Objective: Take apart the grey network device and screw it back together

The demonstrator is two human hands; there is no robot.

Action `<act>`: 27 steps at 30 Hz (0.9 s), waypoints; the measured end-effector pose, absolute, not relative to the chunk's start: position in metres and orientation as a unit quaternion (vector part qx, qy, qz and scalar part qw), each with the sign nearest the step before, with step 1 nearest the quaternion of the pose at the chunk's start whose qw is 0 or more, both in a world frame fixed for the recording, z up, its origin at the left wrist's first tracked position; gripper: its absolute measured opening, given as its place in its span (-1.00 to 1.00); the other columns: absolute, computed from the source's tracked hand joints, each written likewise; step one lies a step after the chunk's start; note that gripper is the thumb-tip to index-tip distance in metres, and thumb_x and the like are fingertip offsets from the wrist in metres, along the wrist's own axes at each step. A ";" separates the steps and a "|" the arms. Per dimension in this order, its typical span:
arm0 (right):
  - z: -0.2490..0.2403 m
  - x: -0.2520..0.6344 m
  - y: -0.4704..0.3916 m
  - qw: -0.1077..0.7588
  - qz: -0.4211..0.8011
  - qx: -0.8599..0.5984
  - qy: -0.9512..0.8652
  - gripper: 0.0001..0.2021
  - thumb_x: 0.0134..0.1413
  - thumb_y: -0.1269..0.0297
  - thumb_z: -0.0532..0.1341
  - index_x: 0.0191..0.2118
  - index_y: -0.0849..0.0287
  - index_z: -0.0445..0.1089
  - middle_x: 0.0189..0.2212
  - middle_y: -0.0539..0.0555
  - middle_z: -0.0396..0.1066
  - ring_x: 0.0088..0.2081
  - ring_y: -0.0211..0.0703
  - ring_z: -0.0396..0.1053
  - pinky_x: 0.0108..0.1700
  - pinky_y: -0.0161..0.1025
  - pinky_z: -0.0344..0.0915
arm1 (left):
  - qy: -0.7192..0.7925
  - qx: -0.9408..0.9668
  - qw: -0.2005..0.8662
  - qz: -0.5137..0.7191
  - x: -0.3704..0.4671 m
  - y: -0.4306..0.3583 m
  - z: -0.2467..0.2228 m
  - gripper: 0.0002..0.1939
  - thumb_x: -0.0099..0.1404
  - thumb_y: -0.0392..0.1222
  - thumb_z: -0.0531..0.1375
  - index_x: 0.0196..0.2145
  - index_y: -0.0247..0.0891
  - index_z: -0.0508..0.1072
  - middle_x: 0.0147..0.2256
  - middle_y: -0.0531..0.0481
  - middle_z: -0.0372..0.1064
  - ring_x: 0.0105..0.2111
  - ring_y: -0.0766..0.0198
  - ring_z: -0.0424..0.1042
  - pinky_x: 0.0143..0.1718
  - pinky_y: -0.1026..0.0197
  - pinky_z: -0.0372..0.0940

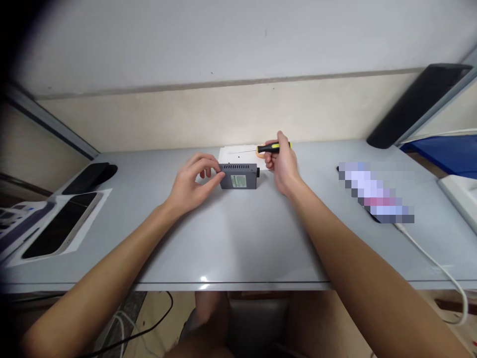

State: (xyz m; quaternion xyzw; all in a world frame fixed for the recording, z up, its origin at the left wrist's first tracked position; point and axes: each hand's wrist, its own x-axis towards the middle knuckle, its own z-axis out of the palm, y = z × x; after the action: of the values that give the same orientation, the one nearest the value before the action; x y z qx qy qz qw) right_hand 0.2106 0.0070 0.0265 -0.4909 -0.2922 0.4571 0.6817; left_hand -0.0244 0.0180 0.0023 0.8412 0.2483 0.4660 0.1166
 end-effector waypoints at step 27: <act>0.023 0.231 0.009 0.695 0.475 -0.441 -0.311 -0.61 0.21 -0.09 0.24 -0.47 0.04 0.22 -0.71 -0.15 -0.04 -0.68 -0.32 -0.02 -0.60 -0.29 0.06 | 0.312 0.863 0.004 0.397 -0.029 0.015 0.012 -0.81 0.44 -0.20 0.18 -0.04 -0.16 0.52 0.00 -0.12 0.59 0.00 0.00 0.51 0.06 -0.05 0.31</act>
State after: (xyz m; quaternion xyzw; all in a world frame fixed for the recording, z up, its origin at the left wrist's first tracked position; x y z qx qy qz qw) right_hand 0.2314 0.0089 0.0228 -0.4408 -0.3109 0.4749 0.6953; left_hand -0.0293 0.0152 0.0123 0.8628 0.3124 0.3974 0.0040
